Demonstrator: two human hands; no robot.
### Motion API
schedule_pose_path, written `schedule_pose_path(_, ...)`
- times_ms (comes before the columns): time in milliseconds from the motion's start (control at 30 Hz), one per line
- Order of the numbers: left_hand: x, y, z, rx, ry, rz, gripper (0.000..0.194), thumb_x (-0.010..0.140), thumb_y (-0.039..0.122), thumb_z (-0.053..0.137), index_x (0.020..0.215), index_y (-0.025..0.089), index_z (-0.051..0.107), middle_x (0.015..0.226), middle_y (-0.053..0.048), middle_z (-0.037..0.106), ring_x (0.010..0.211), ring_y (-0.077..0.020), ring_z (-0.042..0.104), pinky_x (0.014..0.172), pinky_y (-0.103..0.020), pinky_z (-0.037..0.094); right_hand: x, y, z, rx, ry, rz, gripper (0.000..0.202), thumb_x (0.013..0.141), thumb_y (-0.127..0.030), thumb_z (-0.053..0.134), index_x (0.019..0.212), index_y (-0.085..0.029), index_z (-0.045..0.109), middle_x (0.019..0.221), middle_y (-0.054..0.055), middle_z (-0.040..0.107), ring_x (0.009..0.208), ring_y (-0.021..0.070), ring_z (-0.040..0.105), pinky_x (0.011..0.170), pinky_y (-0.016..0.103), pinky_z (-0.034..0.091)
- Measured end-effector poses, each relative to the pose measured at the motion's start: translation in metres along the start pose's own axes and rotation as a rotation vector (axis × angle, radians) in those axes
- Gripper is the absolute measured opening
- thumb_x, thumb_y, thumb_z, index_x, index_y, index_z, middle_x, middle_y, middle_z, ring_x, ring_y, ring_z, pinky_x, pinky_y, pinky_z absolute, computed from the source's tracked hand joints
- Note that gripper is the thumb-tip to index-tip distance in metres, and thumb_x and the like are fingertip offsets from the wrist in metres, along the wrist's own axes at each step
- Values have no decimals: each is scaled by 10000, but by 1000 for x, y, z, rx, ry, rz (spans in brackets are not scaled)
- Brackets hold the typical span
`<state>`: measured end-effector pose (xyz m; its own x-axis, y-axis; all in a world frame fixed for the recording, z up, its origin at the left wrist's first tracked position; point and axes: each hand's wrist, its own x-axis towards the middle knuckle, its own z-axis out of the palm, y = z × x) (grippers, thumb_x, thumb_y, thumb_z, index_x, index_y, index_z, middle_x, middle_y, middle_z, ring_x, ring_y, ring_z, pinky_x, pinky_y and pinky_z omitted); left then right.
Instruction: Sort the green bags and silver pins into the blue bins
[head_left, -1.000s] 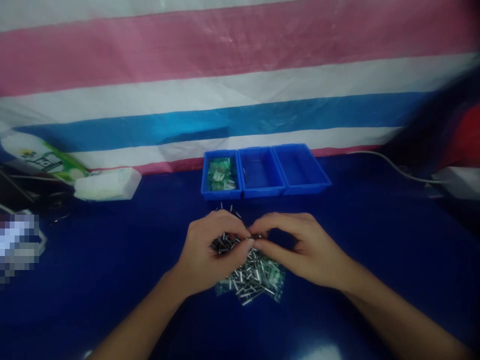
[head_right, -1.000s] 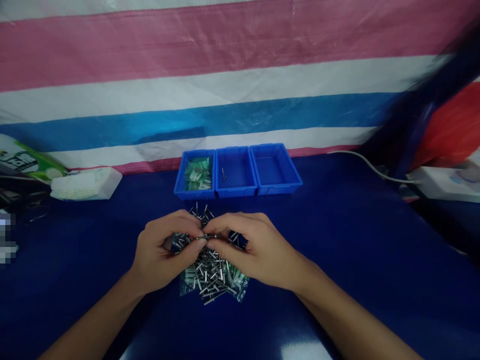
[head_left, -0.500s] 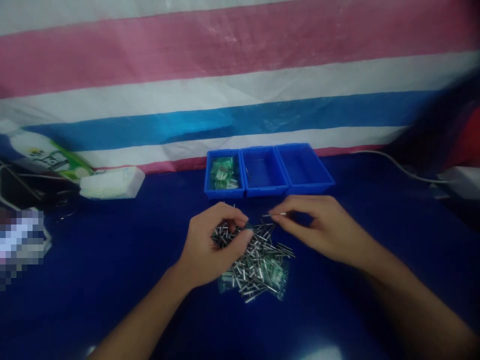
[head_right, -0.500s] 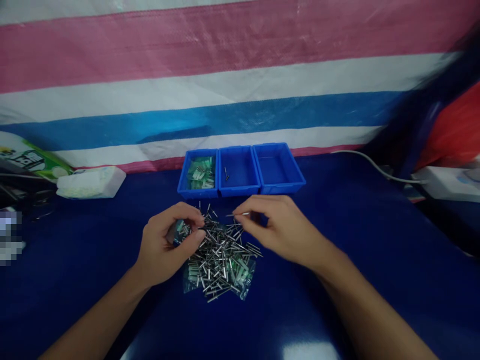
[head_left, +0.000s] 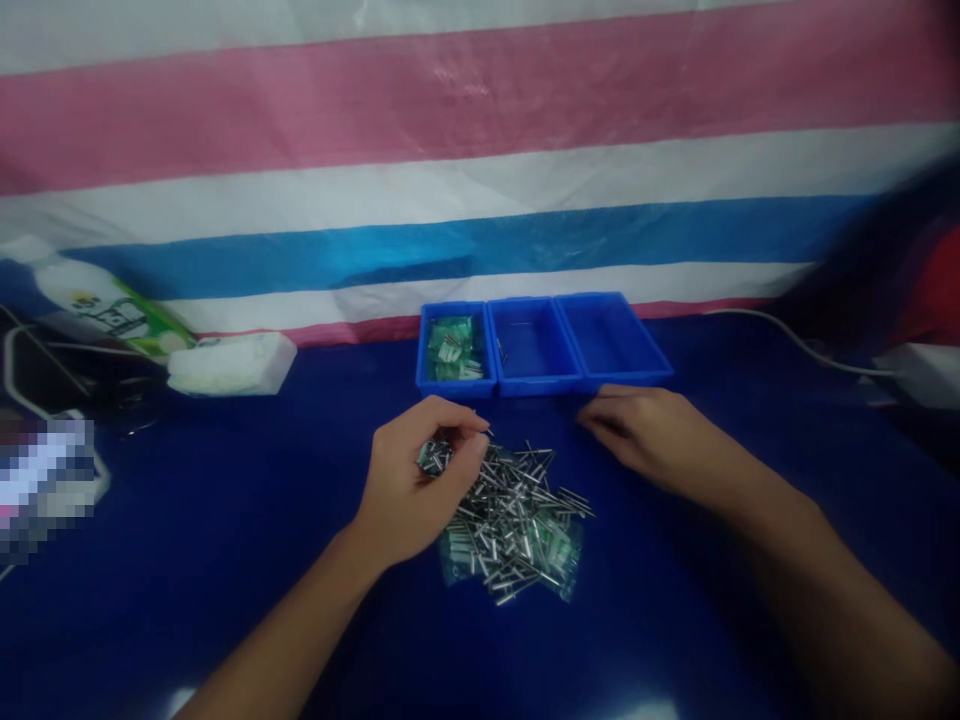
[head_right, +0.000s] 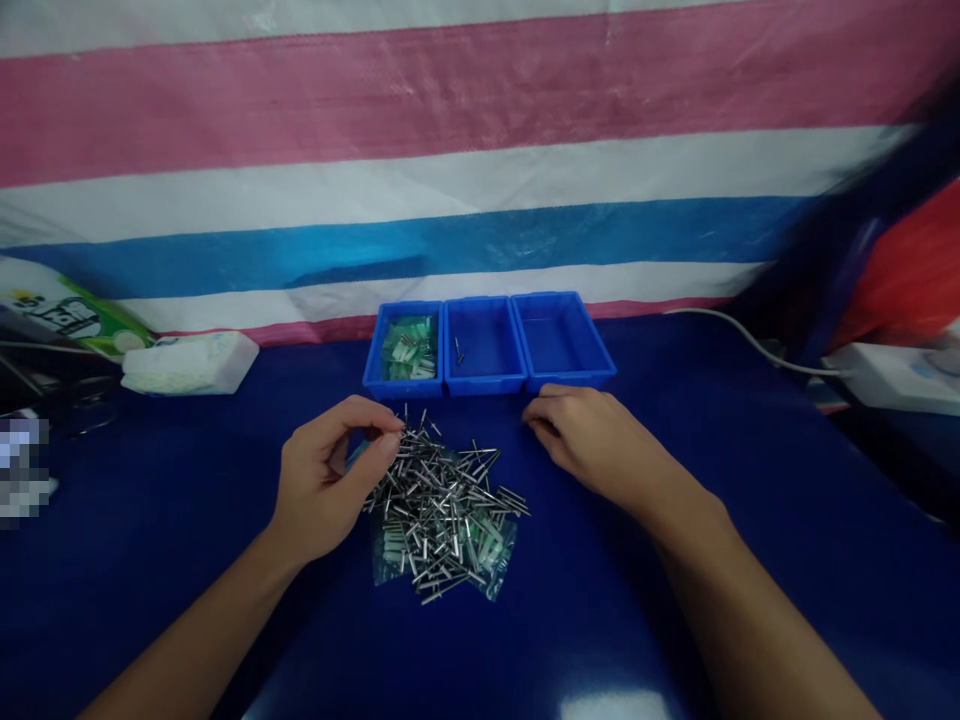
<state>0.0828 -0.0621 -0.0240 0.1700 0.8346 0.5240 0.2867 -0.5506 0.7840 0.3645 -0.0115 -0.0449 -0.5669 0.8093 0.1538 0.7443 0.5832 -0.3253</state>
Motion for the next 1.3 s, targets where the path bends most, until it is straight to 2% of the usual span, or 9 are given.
schedule_pose_path(367, 0, 2, -3, 5, -18, 2, 87, 900, 140, 636, 950, 190, 687, 843, -8, 673, 751, -119, 617, 671, -252, 518, 3, 4, 1, 23, -24, 29, 236, 937, -207, 534, 995, -198, 763, 968, 59, 757, 835, 220, 707, 746, 346, 518)
schedule_pose_path(533, 0, 2, -2, 8, -14, 5, 80, 898, 143, 643, 944, 190, 688, 838, -7, 674, 755, -121, 623, 674, -256, 509, 4, 6, 2, 75, 2, 26, 221, 897, -184, 570, 963, -206, 779, 923, 48, 775, 786, 210, 720, 704, 333, 529)
schedule_pose_path(733, 1, 3, -2, 26, -17, 12, 74, 906, 149, 635, 932, 192, 690, 828, -8, 671, 746, -119, 620, 663, -257, 507, 9, -2, 6, 142, -7, 7, 213, 911, -171, 571, 943, -209, 778, 924, 42, 769, 805, 209, 722, 700, 334, 545)
schedule_pose_path(833, 1, 3, -4, 26, -10, 8, 73, 912, 158, 633, 938, 196, 689, 830, -12, 669, 751, -125, 618, 665, -265, 512, 8, -4, 0, 252, 106, 34, 174, 930, -249, 605, 946, -233, 778, 944, 36, 769, 822, 218, 722, 696, 345, 557)
schedule_pose_path(967, 1, 2, -6, 21, -5, 6, 71, 916, 164, 630, 938, 195, 689, 825, -15, 666, 740, -129, 615, 660, -274, 516, 2, -7, -16, 408, 445, 191, 94, 882, -334, 715, 920, -264, 766, 898, 38, 761, 796, 230, 706, 677, 360, 551)
schedule_pose_path(1033, 1, 2, -6, 22, -7, 11, 72, 915, 160, 630, 938, 195, 689, 827, -15, 667, 745, -128, 618, 662, -272, 514, 0, -9, -20, 518, 544, 240, 82, 872, -315, 733, 926, -255, 745, 832, 39, 745, 712, 203, 683, 660, 352, 546)
schedule_pose_path(1167, 1, 1, -5, 42, -20, 20, 84, 909, 144, 626, 939, 193, 688, 833, -13, 675, 750, -126, 629, 659, -263, 513, 2, -12, -16, 715, 548, 238, 84, 901, -321, 704, 947, -255, 682, 848, 28, 729, 744, 197, 679, 723, 360, 563)
schedule_pose_path(1300, 1, 3, -4, 80, -28, 31, 85, 900, 136, 621, 933, 184, 682, 821, -14, 681, 732, -126, 638, 650, -258, 518, 6, -24, -5, 659, 522, 215, 110, 889, -349, 711, 922, -246, 690, 801, 9, 704, 701, 182, 661, 659, 325, 548)
